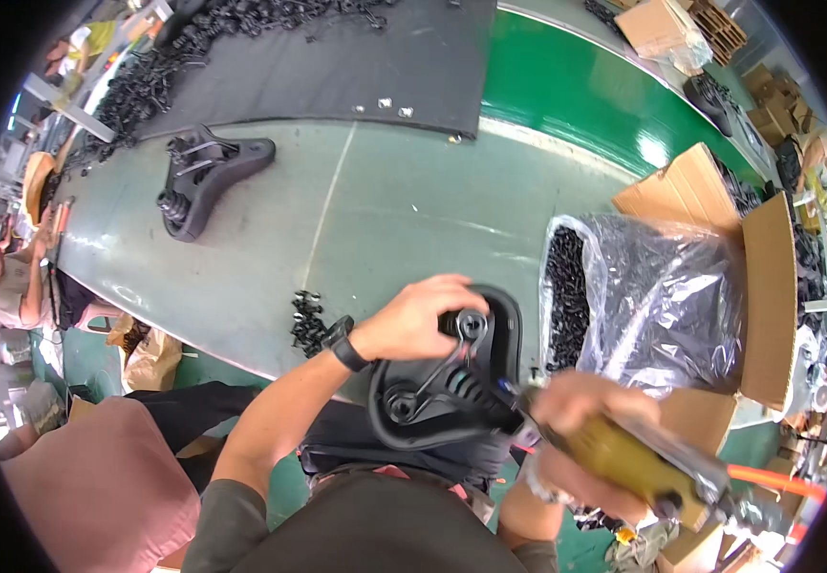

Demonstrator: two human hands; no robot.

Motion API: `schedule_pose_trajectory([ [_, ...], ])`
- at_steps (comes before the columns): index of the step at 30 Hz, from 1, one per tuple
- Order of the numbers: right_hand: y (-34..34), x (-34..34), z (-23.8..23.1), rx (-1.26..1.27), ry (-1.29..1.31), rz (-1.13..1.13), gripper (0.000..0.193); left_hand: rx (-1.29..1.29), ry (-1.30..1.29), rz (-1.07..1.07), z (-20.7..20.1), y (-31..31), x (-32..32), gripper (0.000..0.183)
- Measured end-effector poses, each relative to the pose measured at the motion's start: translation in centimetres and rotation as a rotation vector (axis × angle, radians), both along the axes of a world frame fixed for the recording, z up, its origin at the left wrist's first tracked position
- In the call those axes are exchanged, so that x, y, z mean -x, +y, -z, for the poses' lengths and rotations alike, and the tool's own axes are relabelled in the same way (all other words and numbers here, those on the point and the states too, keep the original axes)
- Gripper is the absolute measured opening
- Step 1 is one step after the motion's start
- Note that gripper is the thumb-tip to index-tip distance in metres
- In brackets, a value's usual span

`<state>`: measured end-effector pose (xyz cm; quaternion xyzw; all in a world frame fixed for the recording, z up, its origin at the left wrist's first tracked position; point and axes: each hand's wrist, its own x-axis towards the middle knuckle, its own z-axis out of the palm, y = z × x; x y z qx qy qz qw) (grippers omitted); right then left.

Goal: Assemble bicycle seats using a pneumatic screwdriver at a factory workbench.

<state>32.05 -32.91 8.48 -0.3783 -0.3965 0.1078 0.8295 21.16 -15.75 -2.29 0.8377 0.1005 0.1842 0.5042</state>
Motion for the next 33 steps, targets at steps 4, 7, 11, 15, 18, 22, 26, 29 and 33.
schedule_pose_trajectory([
  [4,-2.3,1.1,-1.2,0.009,0.044,0.099,0.087,0.266,-0.024,-0.398,0.0,6.0,-4.5,0.049],
  [7,-1.8,2.1,-0.7,0.032,0.129,0.076,0.087,0.301,-0.218,-0.908,-1.2,8.5,-10.7,0.051],
  [11,-1.9,2.1,-0.5,0.063,0.176,0.063,0.089,0.419,-0.071,-0.482,-1.9,7.7,-9.8,0.033],
  [15,-3.3,1.8,1.3,0.100,0.261,0.036,0.093,-0.187,-0.011,-0.550,-1.6,4.6,0.7,0.024],
  [18,-3.3,2.5,1.6,0.172,0.292,0.096,0.085,-0.546,0.206,-0.761,-0.8,3.7,9.5,0.024],
  [22,-2.7,3.4,1.9,0.148,0.392,-0.027,0.088,-0.556,0.403,-0.748,0.2,2.1,15.0,0.019],
  [26,-2.2,4.5,1.4,0.196,0.358,-0.064,0.090,-0.529,0.375,-0.762,1.4,2.5,14.7,0.012],
  [29,-2.5,4.8,1.6,0.213,0.312,-0.065,0.091,-0.582,0.348,-0.780,1.3,3.0,14.3,0.010],
  [33,-2.2,5.2,1.2,0.205,0.279,-0.023,0.091,-0.591,0.295,-0.804,1.5,2.9,14.3,0.010],
])
